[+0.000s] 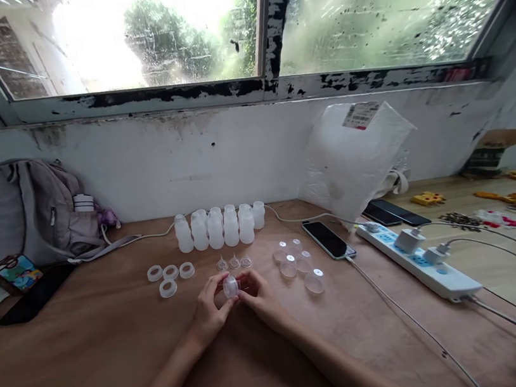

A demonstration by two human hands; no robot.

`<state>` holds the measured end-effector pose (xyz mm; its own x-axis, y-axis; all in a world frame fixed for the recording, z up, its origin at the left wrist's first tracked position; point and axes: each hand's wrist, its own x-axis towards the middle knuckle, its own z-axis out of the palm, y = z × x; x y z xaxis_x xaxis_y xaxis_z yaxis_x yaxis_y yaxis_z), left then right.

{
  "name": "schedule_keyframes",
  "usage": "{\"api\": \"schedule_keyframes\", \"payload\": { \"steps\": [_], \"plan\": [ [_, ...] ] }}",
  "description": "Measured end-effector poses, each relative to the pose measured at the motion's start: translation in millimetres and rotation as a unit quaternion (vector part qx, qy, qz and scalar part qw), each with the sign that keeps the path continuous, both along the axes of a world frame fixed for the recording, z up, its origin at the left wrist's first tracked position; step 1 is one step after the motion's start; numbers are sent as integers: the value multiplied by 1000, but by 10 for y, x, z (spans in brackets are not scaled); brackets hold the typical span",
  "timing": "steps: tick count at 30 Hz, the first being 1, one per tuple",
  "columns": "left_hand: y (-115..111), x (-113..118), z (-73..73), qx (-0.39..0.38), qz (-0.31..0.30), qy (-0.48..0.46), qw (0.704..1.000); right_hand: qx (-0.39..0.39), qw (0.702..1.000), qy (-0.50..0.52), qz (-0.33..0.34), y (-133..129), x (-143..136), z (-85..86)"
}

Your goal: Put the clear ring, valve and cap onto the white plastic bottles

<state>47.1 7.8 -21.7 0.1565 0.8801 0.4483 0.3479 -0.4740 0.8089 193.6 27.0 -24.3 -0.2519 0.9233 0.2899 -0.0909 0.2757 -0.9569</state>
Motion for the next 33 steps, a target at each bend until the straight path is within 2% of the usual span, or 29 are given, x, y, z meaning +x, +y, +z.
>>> {"api": "schedule_keyframes", "payload": {
  "steps": [4, 11, 20, 27, 33],
  "plan": [
    [0, -6, -20, -5, -1, -4, 1000, -46, 998, 43, 28, -13, 0, 52],
    [-1, -25, 7, 1, 33, 44, 999, -124, 984, 116, 58, -29, 4, 75],
    [10, -23, -19, 16, 27, 61, 998, -163, 972, 154, 64, -41, 28, 76],
    [-41, -2, 43, 61, 36, 81, 994, -188, 963, 171, 92, -52, 32, 82],
    [-72, 21, 76, 16, 8, 30, 999, -194, 959, 189, 88, -39, 12, 99]
  ]
}}
